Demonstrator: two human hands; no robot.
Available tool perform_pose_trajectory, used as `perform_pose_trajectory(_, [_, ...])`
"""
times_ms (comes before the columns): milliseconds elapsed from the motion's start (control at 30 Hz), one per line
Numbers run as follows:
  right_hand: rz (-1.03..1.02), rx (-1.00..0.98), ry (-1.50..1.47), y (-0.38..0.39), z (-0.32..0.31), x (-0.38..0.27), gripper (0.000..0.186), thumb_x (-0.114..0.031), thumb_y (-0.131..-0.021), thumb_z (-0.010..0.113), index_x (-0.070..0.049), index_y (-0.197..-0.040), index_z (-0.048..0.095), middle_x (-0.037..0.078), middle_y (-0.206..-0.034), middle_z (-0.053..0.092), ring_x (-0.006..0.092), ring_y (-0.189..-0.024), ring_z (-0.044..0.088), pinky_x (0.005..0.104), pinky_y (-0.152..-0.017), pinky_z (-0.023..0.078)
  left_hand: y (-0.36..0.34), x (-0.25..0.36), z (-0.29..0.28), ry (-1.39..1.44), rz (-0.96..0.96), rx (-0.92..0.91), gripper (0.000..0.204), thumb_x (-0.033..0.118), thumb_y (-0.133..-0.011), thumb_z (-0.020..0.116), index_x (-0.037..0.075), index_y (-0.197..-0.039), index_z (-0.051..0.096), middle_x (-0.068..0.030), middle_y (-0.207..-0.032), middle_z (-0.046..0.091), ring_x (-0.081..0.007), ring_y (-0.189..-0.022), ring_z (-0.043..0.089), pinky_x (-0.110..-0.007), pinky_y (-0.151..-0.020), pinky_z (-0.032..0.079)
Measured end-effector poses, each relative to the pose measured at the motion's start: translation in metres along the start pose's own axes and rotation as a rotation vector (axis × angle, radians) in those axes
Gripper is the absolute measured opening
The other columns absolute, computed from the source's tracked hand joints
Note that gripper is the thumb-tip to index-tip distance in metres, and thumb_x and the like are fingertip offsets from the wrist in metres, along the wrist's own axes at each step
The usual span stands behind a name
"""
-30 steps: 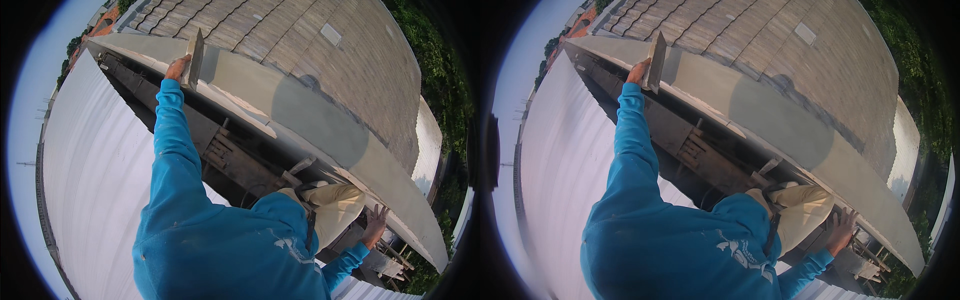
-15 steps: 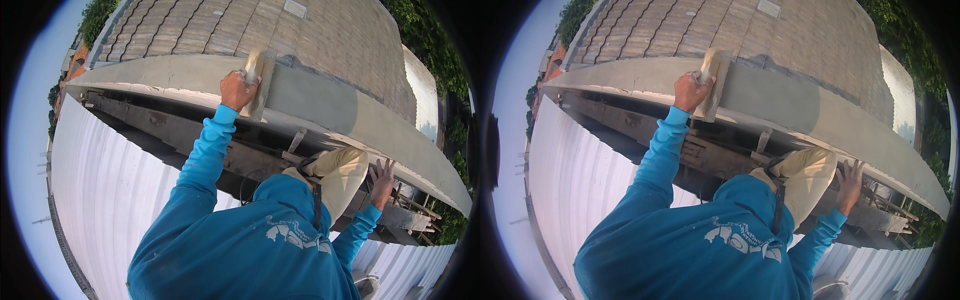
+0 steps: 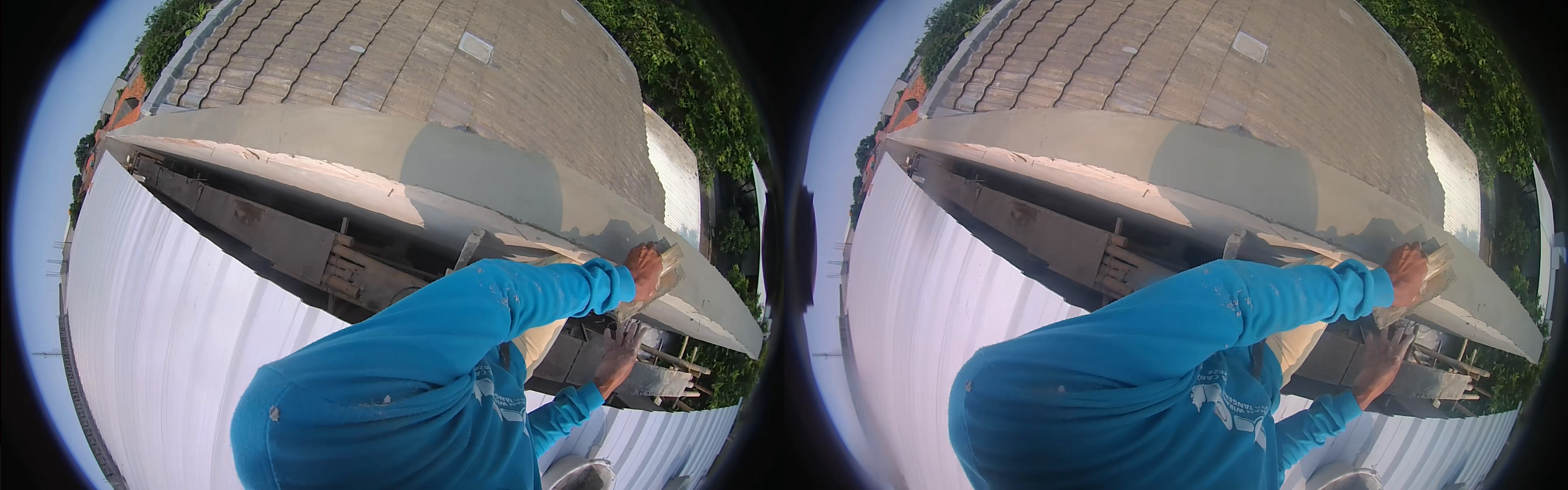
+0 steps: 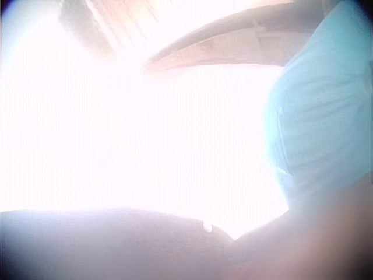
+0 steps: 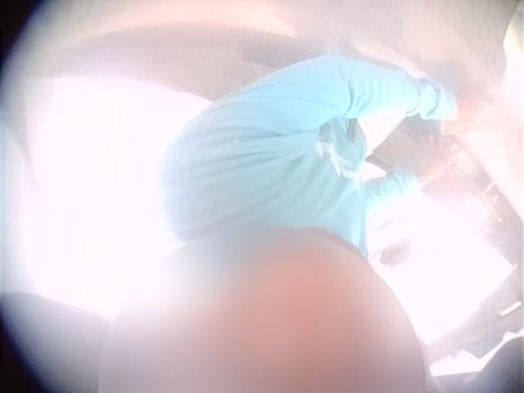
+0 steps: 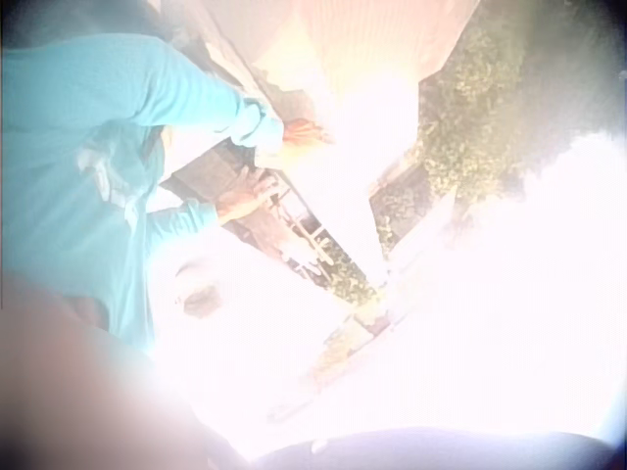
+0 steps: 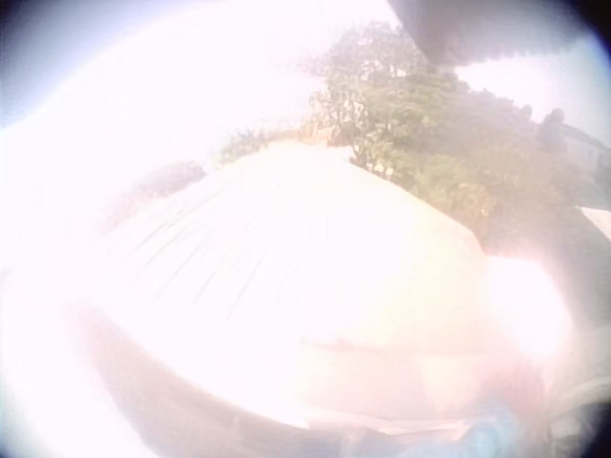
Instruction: The person scoops cement from a bucket using a trowel and applies it to a roof edge, smoothing the surface with a wooden float. The person repeatedly scoops and spreads cement along the roof edge.
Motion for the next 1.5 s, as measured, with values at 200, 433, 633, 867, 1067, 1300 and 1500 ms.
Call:
perform_pose_trajectory(200, [0.139,0.094,-0.021,0.007,-0.058,0.024,0.066,-0.037,-0.103,0.040,-0.013,-0.158,0.012,0.022,-0.162,0.012,0.0413,-0.142,0.033,0.0546,-0.113,0.035,0.065,-0.098,-0.186,0.099,-0.257,0.157,0.047,0.028,-0.080,0.070,-0.011,-0.105,0.062,-0.0269,-0.109,0.059,-0.0416,-0.101,0.059,-0.047,-0.092,0.047])
perform_pose_trajectory(433, [0.249,0.084,-0.001,-0.006,0.004,0.015,0.067,-0.044,-0.104,0.039,-0.012,-0.158,0.015,0.018,-0.162,0.017,0.0376,-0.143,0.034,0.0492,-0.113,0.035,0.245,-0.324,-0.477,-0.364,-0.756,0.680,0.049,0.042,-0.084,0.067,0.002,-0.113,0.070,-0.0232,-0.094,0.072,-0.0332,-0.091,0.069,-0.039,-0.082,0.050])
perform_pose_trajectory(633, [0.236,-0.009,0.035,-0.027,0.030,0.026,0.078,-0.053,-0.099,0.043,-0.011,-0.158,0.014,0.018,-0.162,0.017,0.0389,-0.142,0.034,0.0509,-0.113,0.034,0.373,-0.445,-0.618,-0.352,-0.871,0.760,0.060,0.047,-0.080,0.068,-0.005,-0.108,0.070,-0.0265,-0.095,0.070,-0.0390,-0.093,0.067,-0.042,-0.085,0.049])
perform_pose_trajectory(867, [0.127,-0.156,0.166,-0.036,0.034,0.016,0.088,-0.058,-0.095,0.048,-0.008,-0.158,0.012,0.021,-0.161,0.018,0.0401,-0.142,0.034,0.0522,-0.111,0.036,0.410,-0.511,-0.624,-0.514,-0.944,0.511,0.051,0.047,-0.080,0.069,0.002,-0.104,0.073,-0.0193,-0.088,0.072,-0.0310,-0.083,0.068,-0.040,-0.076,0.050])
perform_pose_trajectory(1067, [0.131,-0.101,0.141,-0.028,0.019,0.024,0.083,-0.054,-0.098,0.045,-0.007,-0.157,0.010,0.023,-0.160,0.018,0.0402,-0.141,0.037,0.0519,-0.109,0.039,0.303,-0.393,-0.504,-0.417,-0.807,0.432,0.055,0.052,-0.083,0.066,-0.001,-0.095,0.072,-0.0183,-0.074,0.069,-0.0328,-0.071,0.066,-0.039,-0.073,0.052])
perform_pose_trajectory(1300, [0.136,-0.142,-0.004,-0.024,0.029,0.024,0.083,-0.048,-0.096,0.046,-0.006,-0.158,0.009,0.022,-0.161,0.018,0.0399,-0.141,0.037,0.0516,-0.109,0.038,0.179,-0.223,-0.333,-0.274,-0.665,0.328,0.071,0.054,-0.081,0.068,-0.012,-0.108,0.067,-0.0295,-0.101,0.068,-0.0410,-0.100,0.065,-0.042,-0.088,0.050])
perform_pose_trajectory(1500, [0.084,-0.096,-0.143,0.001,-0.001,0.026,0.089,-0.046,-0.093,0.052,-0.004,-0.157,0.007,0.023,-0.161,0.017,0.0403,-0.140,0.037,0.0508,-0.108,0.040,0.089,-0.123,-0.179,-0.142,-0.444,0.209,0.059,0.045,-0.081,0.069,-0.009,-0.103,0.068,-0.0304,-0.102,0.068,-0.0430,-0.099,0.064,-0.046,-0.090,0.048])
Point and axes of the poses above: each hand's wrist, its own y-axis away from the middle knuckle, its own z-axis out of the palm, x = y × z, the point moved 1 cm from there along -y, towards the middle knuckle
